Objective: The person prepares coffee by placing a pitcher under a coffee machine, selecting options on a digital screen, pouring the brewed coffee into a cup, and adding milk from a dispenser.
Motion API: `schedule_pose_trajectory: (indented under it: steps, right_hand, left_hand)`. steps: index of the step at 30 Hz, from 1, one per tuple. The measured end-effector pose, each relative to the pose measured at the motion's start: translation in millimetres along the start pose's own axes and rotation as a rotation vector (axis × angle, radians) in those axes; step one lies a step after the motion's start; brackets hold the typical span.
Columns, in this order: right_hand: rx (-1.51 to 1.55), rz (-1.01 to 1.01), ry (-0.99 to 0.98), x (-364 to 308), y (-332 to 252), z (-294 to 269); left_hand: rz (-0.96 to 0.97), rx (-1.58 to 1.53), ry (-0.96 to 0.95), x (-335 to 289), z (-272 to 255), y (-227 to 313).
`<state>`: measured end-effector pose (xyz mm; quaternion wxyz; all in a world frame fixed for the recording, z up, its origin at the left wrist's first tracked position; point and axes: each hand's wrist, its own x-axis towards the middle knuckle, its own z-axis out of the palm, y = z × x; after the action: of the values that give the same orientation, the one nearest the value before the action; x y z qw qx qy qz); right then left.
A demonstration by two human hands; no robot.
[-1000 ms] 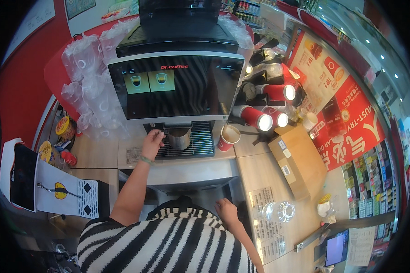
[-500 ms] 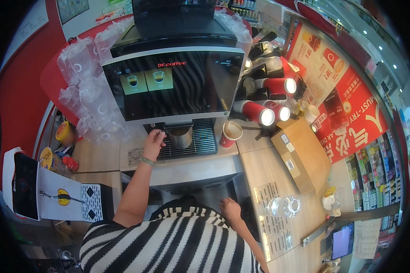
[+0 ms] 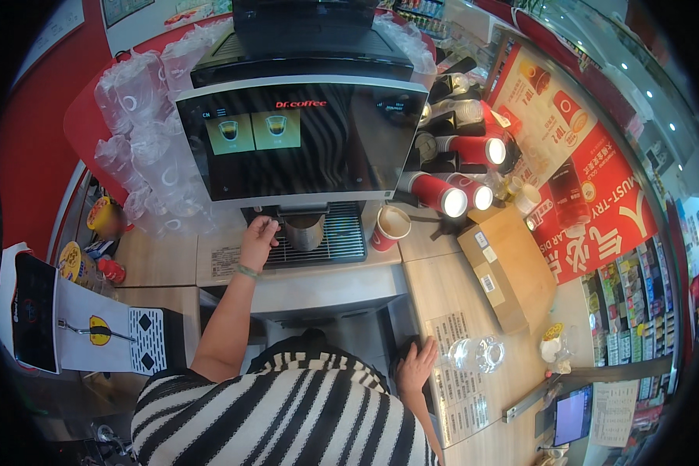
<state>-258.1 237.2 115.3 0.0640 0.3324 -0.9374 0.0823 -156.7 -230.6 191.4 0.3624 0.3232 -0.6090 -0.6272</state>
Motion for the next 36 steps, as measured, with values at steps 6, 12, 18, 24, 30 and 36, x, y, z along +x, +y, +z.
schedule_pose_trajectory:
  steps: [6,12,18,24,30,36]
  right_hand:
    - [-0.011,-0.033,0.056,-0.4,7.3,10.1]
    - [-0.01,-0.042,0.043,-0.7,7.4,11.5]
    - [-0.004,-0.034,0.04,-1.7,9.9,18.3]
    - [-0.023,-0.034,0.006,-2.0,12.1,19.6]
    - [-0.025,-0.03,-0.011,-1.4,10.4,17.6]
    - [-0.037,-0.011,-0.056,-0.9,8.9,14.4]
  left_hand:
    - [0.006,-0.009,-0.003,0.3,1.0,2.9]
    - [-0.01,-0.045,0.006,-1.0,-0.2,-0.3]
    - [-0.018,-0.084,-0.002,-1.9,-1.2,-0.8]
    - [-0.06,-0.105,0.005,-6.1,2.5,9.1]
    - [-0.064,-0.088,0.023,-8.6,4.1,12.5]
    - [-0.081,-0.118,0.026,-8.4,5.7,14.5]
